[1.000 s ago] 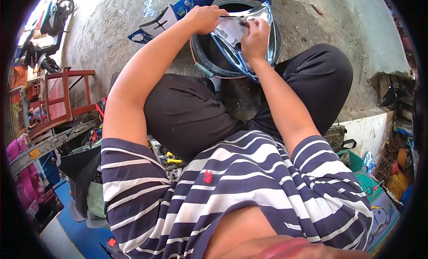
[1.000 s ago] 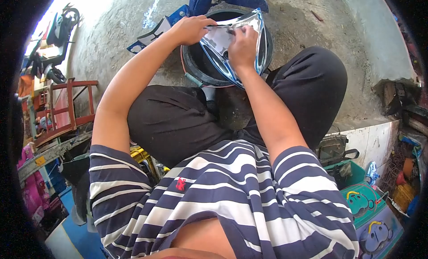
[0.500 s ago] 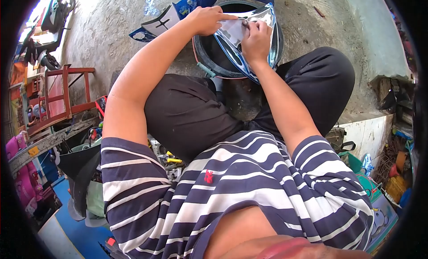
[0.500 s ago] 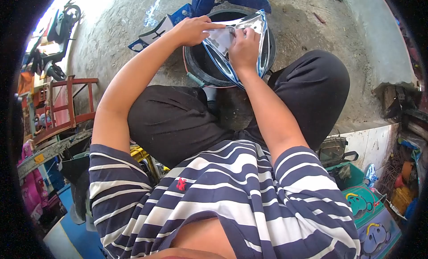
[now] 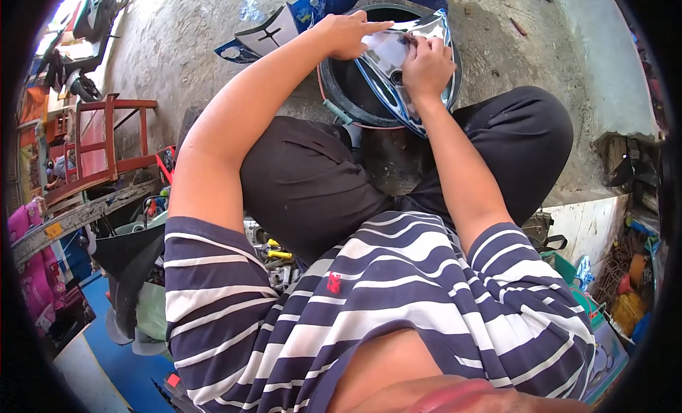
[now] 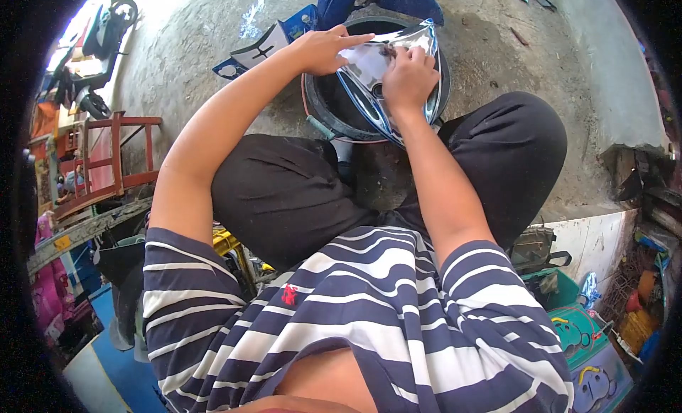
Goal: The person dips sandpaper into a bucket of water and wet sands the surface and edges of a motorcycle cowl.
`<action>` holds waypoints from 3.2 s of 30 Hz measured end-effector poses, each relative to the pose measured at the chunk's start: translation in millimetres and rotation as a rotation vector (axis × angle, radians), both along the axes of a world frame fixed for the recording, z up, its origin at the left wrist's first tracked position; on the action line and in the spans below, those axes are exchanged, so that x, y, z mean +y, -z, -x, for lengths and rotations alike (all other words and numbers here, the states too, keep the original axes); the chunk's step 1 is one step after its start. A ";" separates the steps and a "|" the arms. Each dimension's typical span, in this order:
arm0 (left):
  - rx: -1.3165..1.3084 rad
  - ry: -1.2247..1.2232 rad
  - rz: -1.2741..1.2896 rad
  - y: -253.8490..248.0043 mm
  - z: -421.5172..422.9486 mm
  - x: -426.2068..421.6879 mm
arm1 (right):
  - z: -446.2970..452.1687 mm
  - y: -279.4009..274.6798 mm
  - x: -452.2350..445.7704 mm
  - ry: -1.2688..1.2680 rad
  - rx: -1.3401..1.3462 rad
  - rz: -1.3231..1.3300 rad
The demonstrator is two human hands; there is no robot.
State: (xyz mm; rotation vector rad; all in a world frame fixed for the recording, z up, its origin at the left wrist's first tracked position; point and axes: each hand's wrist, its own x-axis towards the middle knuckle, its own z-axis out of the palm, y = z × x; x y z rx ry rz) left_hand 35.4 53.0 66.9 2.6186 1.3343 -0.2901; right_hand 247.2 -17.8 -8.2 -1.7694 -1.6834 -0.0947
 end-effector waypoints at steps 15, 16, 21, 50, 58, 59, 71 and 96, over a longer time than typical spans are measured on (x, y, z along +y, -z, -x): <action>-0.088 -0.025 -0.038 25.2 5.1 7.4 | -2.8 3.6 4.3 -0.039 0.008 0.060; -0.076 -0.023 -0.045 29.9 7.4 7.4 | -4.4 4.9 7.7 0.007 0.060 0.085; -0.068 -0.055 -0.019 24.8 6.4 6.1 | -0.9 10.2 4.7 -0.167 -0.043 0.008; -0.194 0.014 -0.125 63.2 23.5 25.9 | -3.6 16.3 15.3 0.010 -0.104 -0.031; -0.076 -0.071 0.009 17.8 5.7 8.0 | -4.3 21.2 18.1 -0.014 -0.069 -0.068; -0.074 -0.072 0.027 17.8 7.6 8.1 | -4.2 21.9 16.2 -0.052 -0.079 -0.058; -0.122 0.013 -0.104 52.0 26.9 20.2 | 0.2 10.4 6.4 -0.185 -0.112 -0.110; -0.137 0.016 -0.135 48.4 26.2 14.9 | -14.6 20.6 13.7 -0.196 0.059 -0.068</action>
